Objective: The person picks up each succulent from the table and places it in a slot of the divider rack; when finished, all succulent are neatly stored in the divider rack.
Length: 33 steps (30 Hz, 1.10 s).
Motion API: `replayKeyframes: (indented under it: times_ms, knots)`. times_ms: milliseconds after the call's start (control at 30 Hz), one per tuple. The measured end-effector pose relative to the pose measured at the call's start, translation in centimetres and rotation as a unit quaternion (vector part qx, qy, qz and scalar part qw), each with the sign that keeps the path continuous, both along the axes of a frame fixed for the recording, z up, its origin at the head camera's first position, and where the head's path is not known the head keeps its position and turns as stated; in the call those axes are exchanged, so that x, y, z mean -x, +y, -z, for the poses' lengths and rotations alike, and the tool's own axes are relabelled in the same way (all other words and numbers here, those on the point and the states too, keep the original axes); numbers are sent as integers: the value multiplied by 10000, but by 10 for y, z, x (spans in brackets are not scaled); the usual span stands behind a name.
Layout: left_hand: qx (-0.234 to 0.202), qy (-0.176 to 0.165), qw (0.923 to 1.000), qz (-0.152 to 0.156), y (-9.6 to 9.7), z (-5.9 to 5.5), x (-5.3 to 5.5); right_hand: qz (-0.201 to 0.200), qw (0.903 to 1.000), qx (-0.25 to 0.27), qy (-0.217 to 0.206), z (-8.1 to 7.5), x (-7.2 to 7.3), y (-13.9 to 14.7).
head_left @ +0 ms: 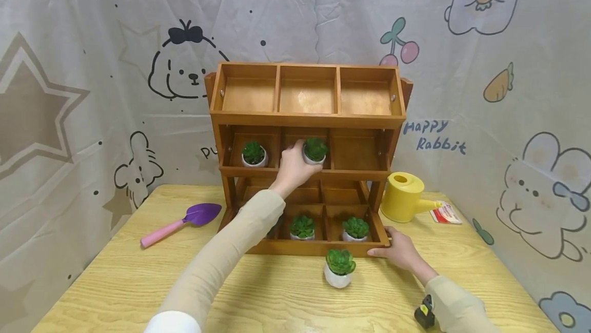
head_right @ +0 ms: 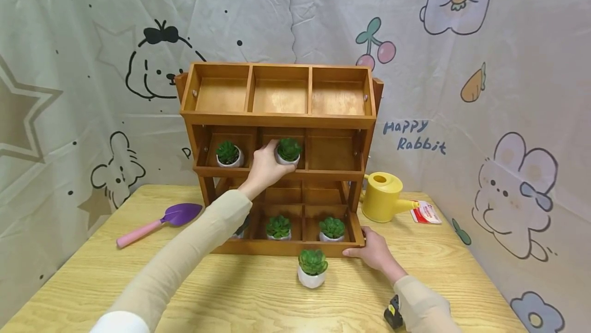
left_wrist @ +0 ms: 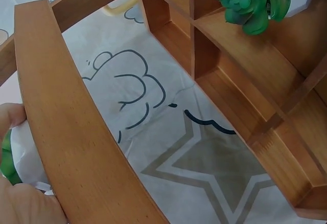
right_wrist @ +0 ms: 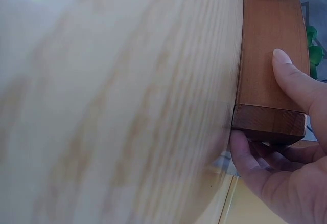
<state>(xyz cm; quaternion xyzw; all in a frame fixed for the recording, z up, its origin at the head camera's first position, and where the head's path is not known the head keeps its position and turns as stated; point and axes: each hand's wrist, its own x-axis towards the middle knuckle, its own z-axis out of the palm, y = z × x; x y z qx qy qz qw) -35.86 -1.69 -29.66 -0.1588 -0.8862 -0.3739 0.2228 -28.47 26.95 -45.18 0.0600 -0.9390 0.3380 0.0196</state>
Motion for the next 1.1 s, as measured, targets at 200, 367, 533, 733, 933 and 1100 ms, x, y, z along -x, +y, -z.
replayKeyframes:
  times_ms: [200,367,533,733,933,1100]
  knots:
    - [0,-186,9998,-47,1,-1,-1,-18,10000,-12,26,1,0,0]
    - [36,-290,9995,-94,2,-2,-2,-15,10000,7,20,1,0,0]
    - [105,-380,9992,-115,2,-4,-2,-8,10000,-14,17,1,1,1]
    - [196,-388,9988,-207,2,-6,-1,-4,10000,9,0,2,1,1]
    - [179,-500,9982,-284,3,-7,-2,-12,10000,11,-2,3,2,2]
    - [98,-593,9976,-352,4,-8,-3,-23,10000,-9,16,3,2,3]
